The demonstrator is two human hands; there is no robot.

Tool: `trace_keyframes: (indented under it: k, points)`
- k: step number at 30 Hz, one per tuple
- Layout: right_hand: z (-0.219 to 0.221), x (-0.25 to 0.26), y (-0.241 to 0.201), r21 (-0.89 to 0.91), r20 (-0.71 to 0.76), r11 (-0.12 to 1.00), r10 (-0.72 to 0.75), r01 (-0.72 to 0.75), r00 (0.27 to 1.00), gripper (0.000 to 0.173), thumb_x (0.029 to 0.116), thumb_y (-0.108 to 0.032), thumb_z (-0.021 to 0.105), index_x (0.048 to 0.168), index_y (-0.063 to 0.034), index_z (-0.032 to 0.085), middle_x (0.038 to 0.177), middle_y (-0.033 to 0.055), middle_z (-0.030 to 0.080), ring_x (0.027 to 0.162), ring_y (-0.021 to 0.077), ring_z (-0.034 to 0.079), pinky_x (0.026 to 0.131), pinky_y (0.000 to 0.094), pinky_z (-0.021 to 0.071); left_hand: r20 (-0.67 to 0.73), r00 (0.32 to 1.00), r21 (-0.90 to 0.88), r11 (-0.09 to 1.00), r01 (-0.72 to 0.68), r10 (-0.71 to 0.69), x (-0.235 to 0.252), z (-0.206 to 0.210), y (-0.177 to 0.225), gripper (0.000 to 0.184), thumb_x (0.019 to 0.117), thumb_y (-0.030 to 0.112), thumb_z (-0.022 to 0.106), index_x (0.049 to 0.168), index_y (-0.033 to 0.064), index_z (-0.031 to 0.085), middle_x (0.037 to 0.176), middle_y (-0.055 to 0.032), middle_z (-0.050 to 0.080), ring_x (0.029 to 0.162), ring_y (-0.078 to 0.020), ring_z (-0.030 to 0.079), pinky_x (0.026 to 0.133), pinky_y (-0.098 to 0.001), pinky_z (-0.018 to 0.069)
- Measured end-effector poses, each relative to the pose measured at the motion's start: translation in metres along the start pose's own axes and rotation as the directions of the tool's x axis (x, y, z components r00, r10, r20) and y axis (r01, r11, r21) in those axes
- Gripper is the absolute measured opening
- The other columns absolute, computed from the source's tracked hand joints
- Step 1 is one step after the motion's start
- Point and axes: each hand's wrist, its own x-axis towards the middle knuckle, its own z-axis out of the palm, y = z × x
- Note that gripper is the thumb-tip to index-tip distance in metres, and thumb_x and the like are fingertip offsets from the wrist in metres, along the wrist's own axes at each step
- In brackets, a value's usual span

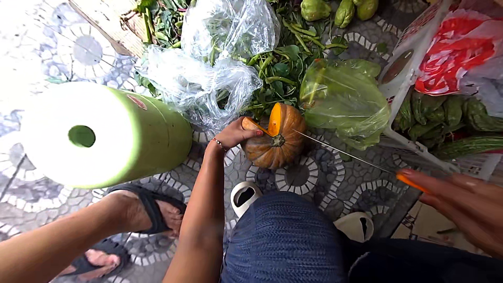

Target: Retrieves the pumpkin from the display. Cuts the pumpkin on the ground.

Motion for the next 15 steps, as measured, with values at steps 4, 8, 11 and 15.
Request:
trace_keyframes:
  k: [4, 8, 11, 15]
  points:
    - [0.048, 0.036, 0.008, -0.252, -0.196, 0.961, -0.162, 0.11, 0.967, 0.042, 0.1095, -0.032, 0.039, 0.141, -0.0229, 0.066, 0.071, 0.0185, 0.06, 0.045, 0.0363, 0.055, 0.037, 0.0477, 0.0403, 0.031, 1.0, 0.04, 0.999, -0.003, 0.001, 0.005, -0.003, 0.005, 0.068, 0.0847, 0.028, 0.079, 0.139, 0.0, 0.048, 0.116, -0.018, 0.066, 0.099, -0.0228, 0.067, 0.091, -0.0428, 0.0555]
    - [0.05, 0.041, 0.007, -0.306, -0.176, 0.943, -0.188, 0.128, 0.966, 0.043, 0.1087, -0.03, 0.038, 0.138, -0.0212, 0.068, 0.069, 0.0192, 0.06, 0.043, 0.0364, 0.055, 0.036, 0.0467, 0.0389, 0.057, 0.998, 0.066, 0.998, 0.009, -0.013, 0.011, -0.006, 0.006, 0.065, 0.0882, 0.028, 0.077, 0.139, -0.0009, 0.048, 0.113, -0.0178, 0.066, 0.097, -0.0219, 0.067, 0.09, -0.0418, 0.0558]
    - [0.047, 0.042, 0.007, -0.335, -0.17, 0.933, -0.197, 0.131, 0.966, 0.043, 0.1086, -0.03, 0.037, 0.136, -0.0209, 0.069, 0.069, 0.0186, 0.06, 0.043, 0.0358, 0.054, 0.036, 0.0459, 0.0385, 0.063, 0.998, 0.066, 0.998, 0.006, -0.01, 0.013, -0.006, 0.007, 0.065, 0.0885, 0.029, 0.077, 0.139, 0.0, 0.048, 0.113, -0.0176, 0.066, 0.096, -0.0218, 0.067, 0.089, -0.0418, 0.0561]
    - [0.041, 0.037, 0.003, -0.363, -0.135, 0.924, -0.184, 0.124, 0.974, 0.042, 0.1086, -0.028, 0.039, 0.137, -0.021, 0.068, 0.07, 0.02, 0.06, 0.043, 0.0366, 0.054, 0.036, 0.0465, 0.0386, 0.071, 0.997, 0.08, 0.997, 0.002, -0.007, 0.013, -0.008, 0.007, 0.066, 0.0881, 0.032, 0.077, 0.138, -0.0004, 0.048, 0.114, -0.0176, 0.066, 0.098, -0.022, 0.067, 0.091, -0.0419, 0.0553]
